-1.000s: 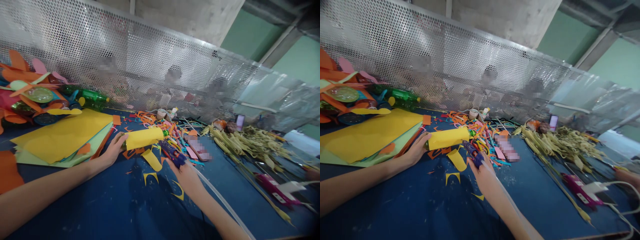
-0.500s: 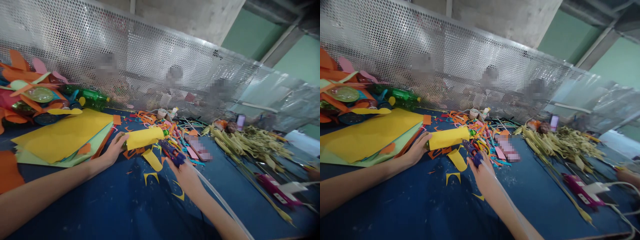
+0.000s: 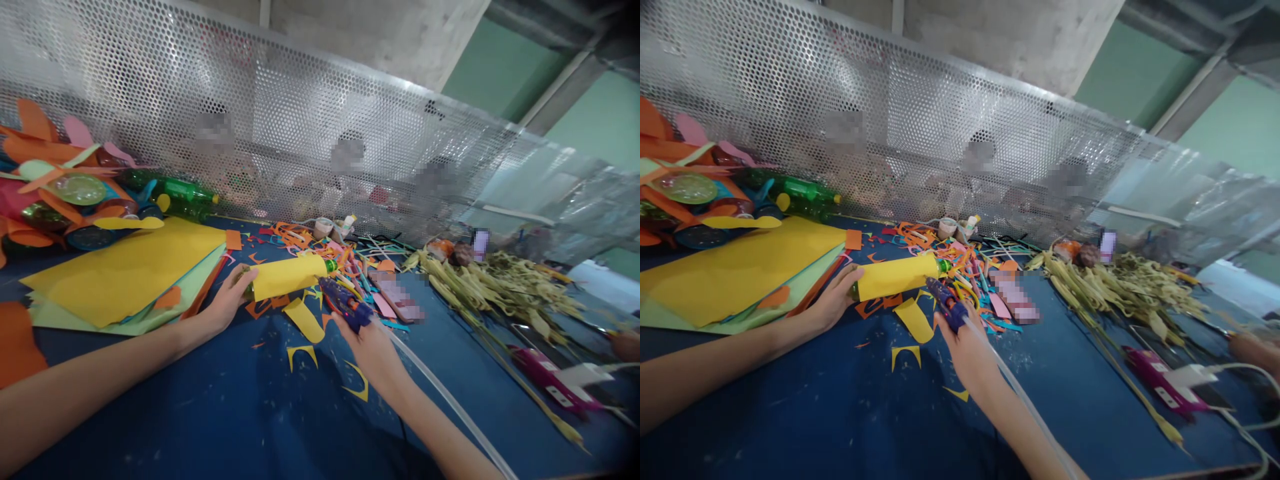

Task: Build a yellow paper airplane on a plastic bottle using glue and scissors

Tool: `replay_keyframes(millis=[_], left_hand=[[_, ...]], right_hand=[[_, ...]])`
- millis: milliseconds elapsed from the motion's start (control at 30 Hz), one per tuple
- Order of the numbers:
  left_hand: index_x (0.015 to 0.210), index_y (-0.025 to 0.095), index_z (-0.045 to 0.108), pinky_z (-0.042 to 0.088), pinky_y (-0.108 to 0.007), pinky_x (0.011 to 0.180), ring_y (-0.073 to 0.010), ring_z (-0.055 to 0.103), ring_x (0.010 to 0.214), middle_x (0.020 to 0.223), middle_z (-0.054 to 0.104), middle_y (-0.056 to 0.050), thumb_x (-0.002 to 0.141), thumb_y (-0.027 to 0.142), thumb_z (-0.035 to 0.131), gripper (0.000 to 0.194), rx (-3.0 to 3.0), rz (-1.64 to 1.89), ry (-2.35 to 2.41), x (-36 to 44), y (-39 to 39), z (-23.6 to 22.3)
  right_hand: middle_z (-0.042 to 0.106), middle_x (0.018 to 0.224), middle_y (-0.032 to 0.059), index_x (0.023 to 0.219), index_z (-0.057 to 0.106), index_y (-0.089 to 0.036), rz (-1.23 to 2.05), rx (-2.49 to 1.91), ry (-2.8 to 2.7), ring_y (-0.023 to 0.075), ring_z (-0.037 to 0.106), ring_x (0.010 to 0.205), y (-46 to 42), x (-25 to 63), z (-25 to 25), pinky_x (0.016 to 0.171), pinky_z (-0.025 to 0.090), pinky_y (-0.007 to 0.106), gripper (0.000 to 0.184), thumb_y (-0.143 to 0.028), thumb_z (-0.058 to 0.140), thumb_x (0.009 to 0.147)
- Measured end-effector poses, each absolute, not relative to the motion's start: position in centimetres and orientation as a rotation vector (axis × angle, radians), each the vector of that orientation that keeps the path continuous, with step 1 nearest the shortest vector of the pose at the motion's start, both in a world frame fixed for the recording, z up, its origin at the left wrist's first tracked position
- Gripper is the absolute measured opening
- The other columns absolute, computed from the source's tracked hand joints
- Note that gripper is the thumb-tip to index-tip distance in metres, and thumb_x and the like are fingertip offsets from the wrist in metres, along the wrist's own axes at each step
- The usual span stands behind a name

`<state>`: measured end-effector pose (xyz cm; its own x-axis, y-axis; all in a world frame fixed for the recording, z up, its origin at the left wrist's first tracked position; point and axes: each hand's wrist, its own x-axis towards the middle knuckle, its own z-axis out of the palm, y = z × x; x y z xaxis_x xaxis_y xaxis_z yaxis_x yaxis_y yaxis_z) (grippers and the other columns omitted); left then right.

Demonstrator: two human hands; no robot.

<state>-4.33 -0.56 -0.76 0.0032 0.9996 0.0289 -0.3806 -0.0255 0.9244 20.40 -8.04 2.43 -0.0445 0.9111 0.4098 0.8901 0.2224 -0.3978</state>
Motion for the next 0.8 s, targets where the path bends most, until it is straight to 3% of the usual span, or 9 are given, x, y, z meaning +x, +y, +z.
replay_keyframes(millis=[167, 333, 667, 733, 800], left_hand=[[0.079, 0.022, 0.052, 0.049, -0.022, 0.063, -0.0150, 0.059, 0.078, 0.084, 0.057, 0.002, 0.068, 0.039, 0.065, 0.024, 0.948, 1.383, 0.872, -4.3, -0.6, -0.6], [0.079, 0.021, 0.051, 0.049, -0.022, 0.063, -0.0143, 0.058, 0.076, 0.083, 0.056, 0.002, 0.069, 0.039, 0.064, 0.024, 0.958, 1.373, 0.865, -4.3, -0.7, -0.4], [0.080, 0.020, 0.051, 0.049, -0.022, 0.063, -0.0149, 0.058, 0.078, 0.082, 0.056, 0.001, 0.069, 0.039, 0.064, 0.025, 0.965, 1.380, 0.876, -4.3, -0.7, -0.7], [0.080, 0.021, 0.052, 0.049, -0.022, 0.063, -0.0148, 0.059, 0.077, 0.083, 0.057, 0.001, 0.069, 0.039, 0.063, 0.024, 0.958, 1.379, 0.887, -4.3, -0.6, -0.7], [0.081, 0.022, 0.053, 0.049, -0.023, 0.063, -0.0151, 0.059, 0.078, 0.085, 0.058, 0.002, 0.069, 0.040, 0.063, 0.024, 0.948, 1.377, 0.894, -4.3, -0.5, -0.8]], right_hand=[[0.058, 0.115, 0.0178, 0.112, 0.055, -0.010, 0.042, -1.689, -1.910, 0.0290, 0.051, 0.112, -8.0, 20.5, 2.4, 0.091, 0.043, 0.043, 0.045, -0.044, 0.041, 0.085], [0.063, 0.103, 0.0163, 0.107, 0.057, -0.012, 0.034, -1.700, -1.849, 0.0299, 0.055, 0.106, -7.6, 21.4, 2.8, 0.082, 0.047, 0.041, 0.042, -0.044, 0.041, 0.084], [0.061, 0.111, 0.0140, 0.104, 0.060, -0.016, 0.047, -1.649, -1.888, 0.0285, 0.053, 0.110, -8.2, 20.7, 2.4, 0.090, 0.043, 0.041, 0.042, -0.047, 0.040, 0.084], [0.063, 0.106, 0.0130, 0.100, 0.061, -0.017, 0.051, -1.627, -1.888, 0.0286, 0.054, 0.106, -8.3, 20.7, 2.5, 0.089, 0.044, 0.042, 0.042, -0.049, 0.041, 0.082], [0.066, 0.088, 0.0100, 0.090, 0.062, -0.018, 0.152, -1.615, -1.875, 0.0264, 0.060, 0.090, -8.4, 21.1, 3.1, 0.078, 0.048, 0.039, 0.038, -0.051, 0.043, 0.081]])
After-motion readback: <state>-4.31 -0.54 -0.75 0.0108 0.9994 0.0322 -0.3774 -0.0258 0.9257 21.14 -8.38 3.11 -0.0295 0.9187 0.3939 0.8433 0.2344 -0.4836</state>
